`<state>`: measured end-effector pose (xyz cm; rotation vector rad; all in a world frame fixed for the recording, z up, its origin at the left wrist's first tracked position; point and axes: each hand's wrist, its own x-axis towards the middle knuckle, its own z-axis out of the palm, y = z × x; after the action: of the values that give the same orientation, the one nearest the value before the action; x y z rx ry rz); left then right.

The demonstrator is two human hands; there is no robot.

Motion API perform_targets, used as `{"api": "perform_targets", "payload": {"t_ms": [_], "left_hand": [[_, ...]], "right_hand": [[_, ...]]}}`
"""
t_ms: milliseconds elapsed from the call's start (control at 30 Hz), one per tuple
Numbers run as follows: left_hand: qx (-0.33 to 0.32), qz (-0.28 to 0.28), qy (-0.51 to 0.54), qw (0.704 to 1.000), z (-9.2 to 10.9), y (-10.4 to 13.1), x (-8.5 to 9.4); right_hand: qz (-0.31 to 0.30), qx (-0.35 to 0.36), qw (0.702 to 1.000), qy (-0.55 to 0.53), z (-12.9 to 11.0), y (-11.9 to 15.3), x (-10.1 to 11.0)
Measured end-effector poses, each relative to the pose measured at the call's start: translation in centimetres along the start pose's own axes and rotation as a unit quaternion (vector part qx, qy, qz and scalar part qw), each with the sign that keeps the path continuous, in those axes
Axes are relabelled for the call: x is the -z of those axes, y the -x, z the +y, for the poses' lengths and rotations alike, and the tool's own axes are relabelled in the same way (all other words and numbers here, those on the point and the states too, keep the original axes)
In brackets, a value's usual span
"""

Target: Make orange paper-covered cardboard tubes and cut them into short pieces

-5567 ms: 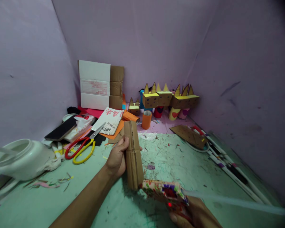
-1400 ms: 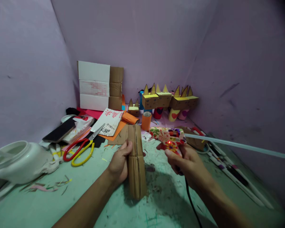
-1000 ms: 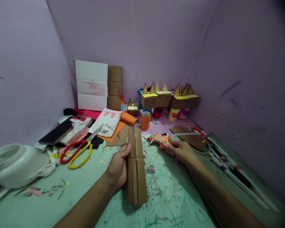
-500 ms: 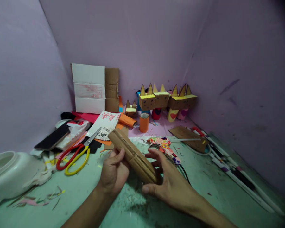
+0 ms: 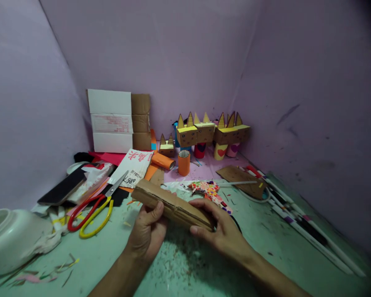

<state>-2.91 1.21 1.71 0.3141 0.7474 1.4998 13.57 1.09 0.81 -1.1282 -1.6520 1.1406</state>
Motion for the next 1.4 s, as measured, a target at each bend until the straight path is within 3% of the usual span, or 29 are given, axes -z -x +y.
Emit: {"api": "perform_targets", "payload": {"t_ms": [133,233,300,367,500,567,667,767,933,1100,1267,1400], "left_hand": [[0.001,-0.093,-0.011,0.996,1.3,-0.1,0.2],[-0.037,-0.037,-0.042,0.998,3.6,-0.8,0.7],[-0.064,0.009,-0.166,0.984,5.0,-1.3,1.1],[-0.074,0.000,-0.347,0.935,5.8,-1.5,1.4],[-0.050,-0.138,-0.637,0.757,5.4,-1.1,1.6],[-0.043,-0.193,-0.705,0.681,5.0,-0.7,1.4],[-0.048,-0.225,-0.743,0.628,4.8,-0.3,1.0],[-0.052,-0.219,-0.768,0.599,4.8,0.4,0.9],[-0.122,-0.180,-0.792,0.571,4.0,1.6,2.8],[-0.241,-0.260,-0.769,0.532,3.4,2.4,4.8],[-0.278,-0.298,-0.732,0.546,2.2,2.5,4.5],[-0.312,-0.348,-0.708,0.530,0.9,2.3,4.2]], "right_hand": [[0.034,0.009,0.998,0.048,-0.1,-0.4,1.5],[0.052,0.048,0.992,0.105,0.2,-0.3,2.8],[0.031,0.101,0.985,0.134,0.8,0.2,3.2],[-0.004,0.157,0.975,0.160,1.5,0.9,3.2],[-0.077,0.183,0.958,0.204,2.2,2.3,3.1],[-0.120,0.167,0.956,0.211,2.1,2.7,3.4],[-0.097,0.145,0.964,0.200,1.9,2.9,3.8],[-0.037,0.129,0.968,0.214,2.1,2.8,3.8],[-0.053,0.140,0.960,0.238,2.4,3.6,3.2],[-0.067,0.161,0.955,0.240,2.4,4.8,3.1],[-0.029,0.154,0.959,0.235,2.9,5.6,4.6],[-0.030,0.117,0.964,0.237,3.5,6.0,6.1]]}}
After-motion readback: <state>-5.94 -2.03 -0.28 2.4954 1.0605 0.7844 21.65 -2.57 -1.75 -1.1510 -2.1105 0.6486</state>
